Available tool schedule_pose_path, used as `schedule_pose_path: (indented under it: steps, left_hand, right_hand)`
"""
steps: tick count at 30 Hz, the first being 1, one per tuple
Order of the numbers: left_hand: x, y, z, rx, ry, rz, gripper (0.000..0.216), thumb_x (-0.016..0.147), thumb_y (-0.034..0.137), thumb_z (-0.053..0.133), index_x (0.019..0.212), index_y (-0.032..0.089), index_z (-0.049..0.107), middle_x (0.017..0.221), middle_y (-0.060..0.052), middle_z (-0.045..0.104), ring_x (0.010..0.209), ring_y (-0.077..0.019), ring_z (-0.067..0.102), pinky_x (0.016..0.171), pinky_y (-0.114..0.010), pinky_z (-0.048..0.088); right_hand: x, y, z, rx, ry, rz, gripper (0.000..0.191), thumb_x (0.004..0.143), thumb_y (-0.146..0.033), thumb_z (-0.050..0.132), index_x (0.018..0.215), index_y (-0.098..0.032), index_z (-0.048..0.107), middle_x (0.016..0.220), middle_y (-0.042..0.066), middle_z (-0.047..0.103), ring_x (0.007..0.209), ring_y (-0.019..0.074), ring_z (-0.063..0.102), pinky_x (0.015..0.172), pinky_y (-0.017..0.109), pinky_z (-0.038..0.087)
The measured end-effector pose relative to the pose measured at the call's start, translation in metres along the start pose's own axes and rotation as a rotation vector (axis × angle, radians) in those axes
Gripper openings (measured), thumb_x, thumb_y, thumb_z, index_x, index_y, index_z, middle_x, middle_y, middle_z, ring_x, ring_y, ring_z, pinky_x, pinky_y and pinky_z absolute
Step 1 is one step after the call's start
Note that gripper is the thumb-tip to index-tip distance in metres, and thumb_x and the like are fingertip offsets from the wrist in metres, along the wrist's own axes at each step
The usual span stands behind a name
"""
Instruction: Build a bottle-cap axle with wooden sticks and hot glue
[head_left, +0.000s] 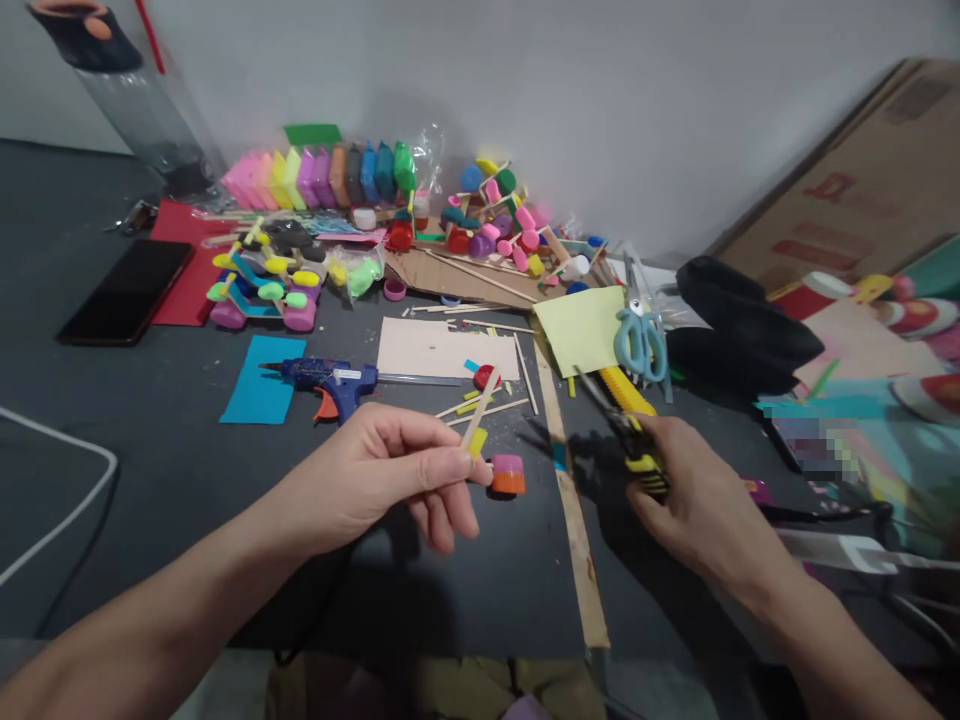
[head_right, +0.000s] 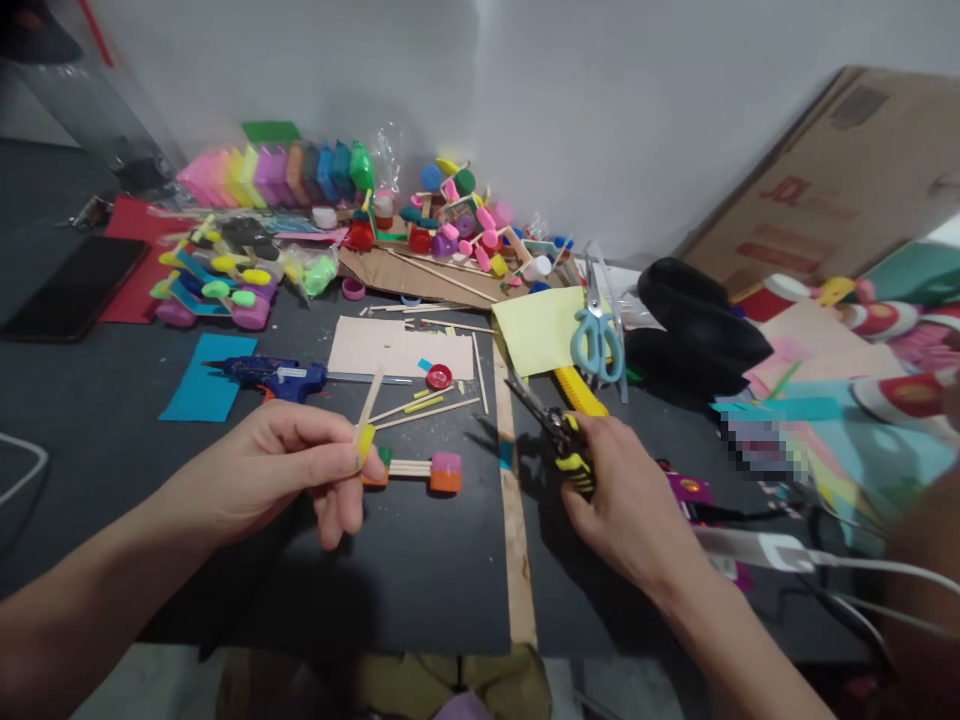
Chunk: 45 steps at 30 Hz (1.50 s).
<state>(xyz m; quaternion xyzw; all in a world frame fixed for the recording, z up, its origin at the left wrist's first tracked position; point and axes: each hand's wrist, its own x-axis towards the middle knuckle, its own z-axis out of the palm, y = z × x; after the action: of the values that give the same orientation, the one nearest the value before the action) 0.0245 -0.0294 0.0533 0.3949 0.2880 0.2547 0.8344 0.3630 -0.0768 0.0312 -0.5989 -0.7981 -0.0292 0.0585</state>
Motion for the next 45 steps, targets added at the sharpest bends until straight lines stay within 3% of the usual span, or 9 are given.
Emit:
schedule_pose_path:
  steps: [3, 8, 16, 23, 33, 45]
  left_hand:
    - [0.001, -0.001, 0.000, -0.020, -0.006, -0.031, 0.020, 0.089, 0.032, 0.073, 0.082, 0.013, 0.077, 0.066, -0.004, 0.077, 0.049, -0.0085, 0.069, 0.049, -0.011, 0.055]
    - [0.004, -0.001, 0.002, -0.043, -0.035, -0.106, 0.020, 0.087, 0.033, 0.075, 0.080, 0.013, 0.077, 0.064, -0.004, 0.077, 0.050, -0.0095, 0.069, 0.049, -0.013, 0.056]
    - [0.000, 0.002, 0.003, -0.104, -0.078, -0.169, 0.020, 0.087, 0.031, 0.074, 0.080, 0.013, 0.077, 0.064, -0.005, 0.077, 0.047, -0.0092, 0.068, 0.048, -0.013, 0.056]
    - [0.000, 0.001, 0.002, -0.126, -0.106, -0.206, 0.023, 0.084, 0.036, 0.077, 0.079, 0.013, 0.077, 0.064, -0.005, 0.076, 0.046, -0.0094, 0.067, 0.047, -0.013, 0.055]
    - [0.000, 0.001, 0.002, -0.094, -0.122, -0.241, 0.025, 0.084, 0.038, 0.077, 0.079, 0.013, 0.076, 0.063, -0.004, 0.076, 0.045, -0.0087, 0.066, 0.047, -0.013, 0.054]
    - [0.000, 0.001, 0.001, -0.072, -0.121, -0.243, 0.026, 0.084, 0.039, 0.077, 0.079, 0.013, 0.076, 0.063, -0.005, 0.075, 0.045, -0.0096, 0.066, 0.046, -0.013, 0.054]
  right_hand:
    - [0.003, -0.021, -0.026, 0.208, 0.013, -0.065, 0.051, 0.079, -0.014, 0.049, 0.129, -0.019, 0.046, 0.116, 0.014, 0.064, 0.105, 0.0312, 0.067, 0.088, 0.043, 0.058]
    - [0.013, -0.048, -0.049, 0.388, -0.180, -0.261, 0.055, 0.082, -0.016, 0.052, 0.136, -0.023, 0.045, 0.130, 0.012, 0.065, 0.117, 0.0285, 0.067, 0.094, 0.039, 0.059]
    - [0.026, -0.057, -0.051, 0.532, -0.298, -0.264, 0.055, 0.080, -0.017, 0.056, 0.134, -0.028, 0.053, 0.119, 0.005, 0.072, 0.105, 0.0247, 0.071, 0.087, 0.031, 0.060]
    - [0.034, -0.063, -0.051, 0.591, -0.386, -0.247, 0.043, 0.086, -0.021, 0.058, 0.128, -0.026, 0.059, 0.115, 0.007, 0.073, 0.105, 0.0251, 0.070, 0.081, 0.030, 0.058]
    - [0.038, -0.065, -0.048, 0.664, -0.519, -0.193, 0.048, 0.087, -0.021, 0.059, 0.135, -0.023, 0.056, 0.120, 0.008, 0.069, 0.106, 0.0227, 0.068, 0.087, 0.031, 0.055]
    - [0.037, -0.065, -0.047, 0.662, -0.503, -0.199, 0.048, 0.087, -0.020, 0.058, 0.135, -0.021, 0.057, 0.120, 0.009, 0.070, 0.106, 0.0235, 0.068, 0.087, 0.032, 0.055]
